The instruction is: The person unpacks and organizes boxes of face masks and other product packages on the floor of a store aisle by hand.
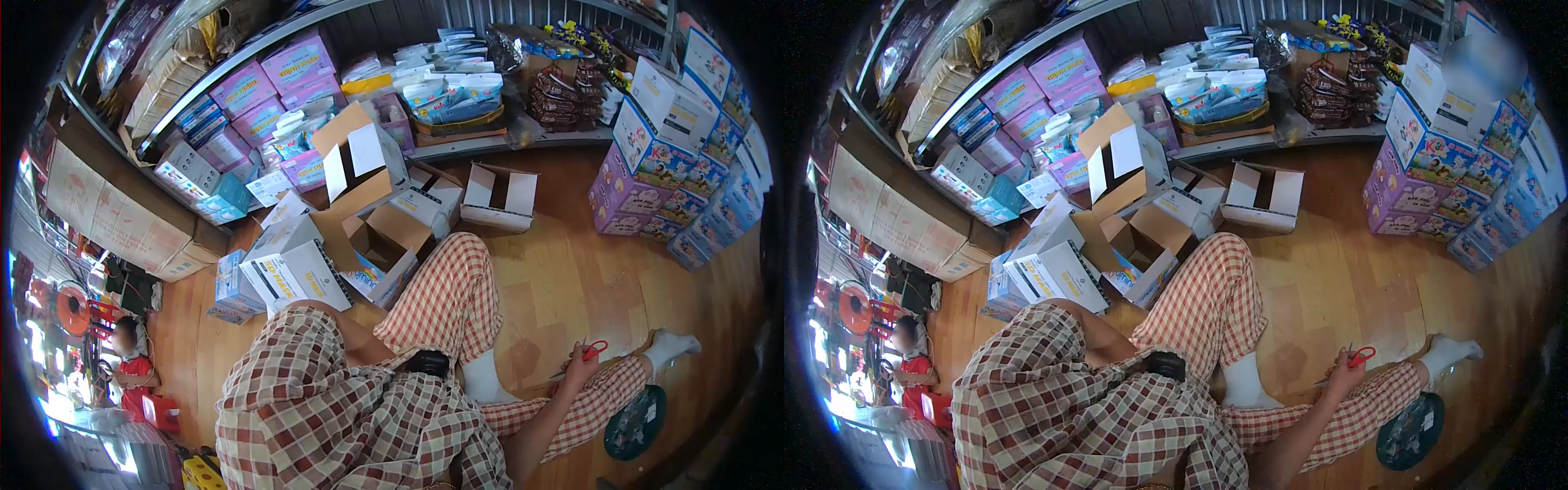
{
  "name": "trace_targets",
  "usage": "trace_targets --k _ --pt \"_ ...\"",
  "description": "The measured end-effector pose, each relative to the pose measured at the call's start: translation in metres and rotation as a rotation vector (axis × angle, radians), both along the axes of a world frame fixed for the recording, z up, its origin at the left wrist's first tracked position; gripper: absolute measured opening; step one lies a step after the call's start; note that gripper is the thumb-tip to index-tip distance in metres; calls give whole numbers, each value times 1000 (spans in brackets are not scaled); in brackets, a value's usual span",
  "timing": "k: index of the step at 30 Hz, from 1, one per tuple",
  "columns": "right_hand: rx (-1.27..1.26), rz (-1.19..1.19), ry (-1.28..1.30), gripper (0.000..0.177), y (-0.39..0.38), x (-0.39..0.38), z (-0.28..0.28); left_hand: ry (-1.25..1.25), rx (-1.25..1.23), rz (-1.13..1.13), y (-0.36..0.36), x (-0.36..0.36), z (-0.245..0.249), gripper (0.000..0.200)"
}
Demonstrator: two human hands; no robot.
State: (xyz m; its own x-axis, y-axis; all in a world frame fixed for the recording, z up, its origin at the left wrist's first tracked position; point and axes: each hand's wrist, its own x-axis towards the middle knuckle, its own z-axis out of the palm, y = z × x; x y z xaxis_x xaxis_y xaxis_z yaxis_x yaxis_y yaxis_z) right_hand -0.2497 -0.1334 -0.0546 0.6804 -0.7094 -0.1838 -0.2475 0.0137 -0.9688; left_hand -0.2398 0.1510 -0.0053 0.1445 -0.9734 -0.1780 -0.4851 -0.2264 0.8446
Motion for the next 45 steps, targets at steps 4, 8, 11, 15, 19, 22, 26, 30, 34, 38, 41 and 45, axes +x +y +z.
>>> trace_targets --k 4,8,11,15,19,22,26,30,34,38,41,45 --pt "2 3 -2 15 -4 -1 -5 -24 14 63 -4 -2 2 22" --pt "6 -9 -6 15 -3 0 -6 -59 42 118 -4 0 8 22" --pt "-3 10 -36 14 -4 0 -5 -92 61 151 -8 5 12 22" --pt "-19 -18 -11 15 2 -1 1 -137 82 215 -8 10 20 22" --pt "-14 1 2 15 1 2 1 -198 99 284 -9 24 30 22" --pt "-42 11 15 14 2 2 0 -239 106 330 -11 33 38 23" --pt "-39 -11 -14 14 -2 -1 -9 -618 -73 559 -21 101 66 24" --pt "-13 -3 22 15 1 1 3 -943 -167 758 -18 166 48 27" --pt "-24 15 3 15 -5 -3 -17 -928 432 636 -13 175 17 37" --pt "10 -22 7 14 -7 -4 -17 -770 779 413 -24 185 8 44" --pt "187 -95 -65 13 -19 4 -3 -756 794 359 -25 187 15 38" --pt "280 -152 -217 15 -77 9 13 -763 779 401 -24 190 3 34"
